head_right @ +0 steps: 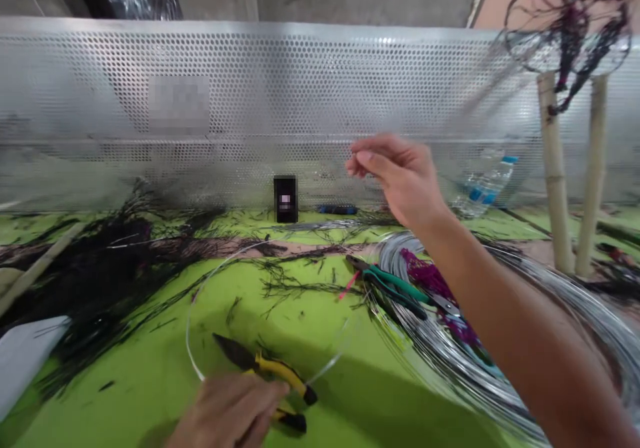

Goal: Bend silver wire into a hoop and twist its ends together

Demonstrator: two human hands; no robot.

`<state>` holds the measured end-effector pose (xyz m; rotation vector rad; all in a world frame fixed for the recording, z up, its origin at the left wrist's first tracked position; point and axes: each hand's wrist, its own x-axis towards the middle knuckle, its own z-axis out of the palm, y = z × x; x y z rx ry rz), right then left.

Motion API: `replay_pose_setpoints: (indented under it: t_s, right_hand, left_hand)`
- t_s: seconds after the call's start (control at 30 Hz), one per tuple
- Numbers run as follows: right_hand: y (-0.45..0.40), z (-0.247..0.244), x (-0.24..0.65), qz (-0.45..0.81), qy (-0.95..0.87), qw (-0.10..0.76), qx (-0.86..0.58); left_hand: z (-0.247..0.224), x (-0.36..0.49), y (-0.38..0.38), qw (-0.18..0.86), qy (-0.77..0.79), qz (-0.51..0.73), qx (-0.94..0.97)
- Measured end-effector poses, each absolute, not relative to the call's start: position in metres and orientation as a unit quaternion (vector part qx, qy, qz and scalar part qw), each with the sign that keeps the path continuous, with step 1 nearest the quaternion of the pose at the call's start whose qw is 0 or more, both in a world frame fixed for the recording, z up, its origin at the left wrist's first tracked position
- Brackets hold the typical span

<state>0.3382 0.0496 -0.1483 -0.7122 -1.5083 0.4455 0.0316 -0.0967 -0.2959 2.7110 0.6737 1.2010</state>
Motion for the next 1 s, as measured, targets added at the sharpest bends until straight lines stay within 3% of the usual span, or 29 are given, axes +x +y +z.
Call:
replay_pose_setpoints:
  t_s: [0.13,0.23,0.3,0.47,0.6,0.67,1.0]
  right_hand:
    - [-0.040,-0.133,0.334,0.207,-0.597,0.703,-0.328]
    - [-0.086,-0.131,0.341,0.114,-0.543,0.742,-0.377]
    - [-0.107,-0.143,0.346,0.115,-0.506,0.733,-0.439]
    - [-0.148,-0.224,0.326,0.371,-0.425,0.679,-0.469]
    - [-0.162,-0.281,0.282,0.553,-0.397,0.556,-0.476]
    - [-0.159,-0.288,0.263,0.581,-0.402,0.536,-0.462]
    - [-0.133,-0.269,0.221,0.596,-0.404,0.600,-0.349]
  left_hand:
    - [-0.275,0.029,-0.099,0.072,0.270,0.386,0.879]
    - [-0.259,0.032,-0.095,0.088,0.272,0.380,0.880]
    - [-0.247,0.034,-0.092,0.088,0.279,0.382,0.877]
    - [-0.222,0.036,-0.091,0.081,0.316,0.392,0.860]
    - [-0.219,0.038,-0.093,0.089,0.329,0.400,0.851]
    - [-0.220,0.039,-0.095,0.092,0.328,0.395,0.853]
    - [-0.226,0.043,-0.099,0.132,0.338,0.354,0.862]
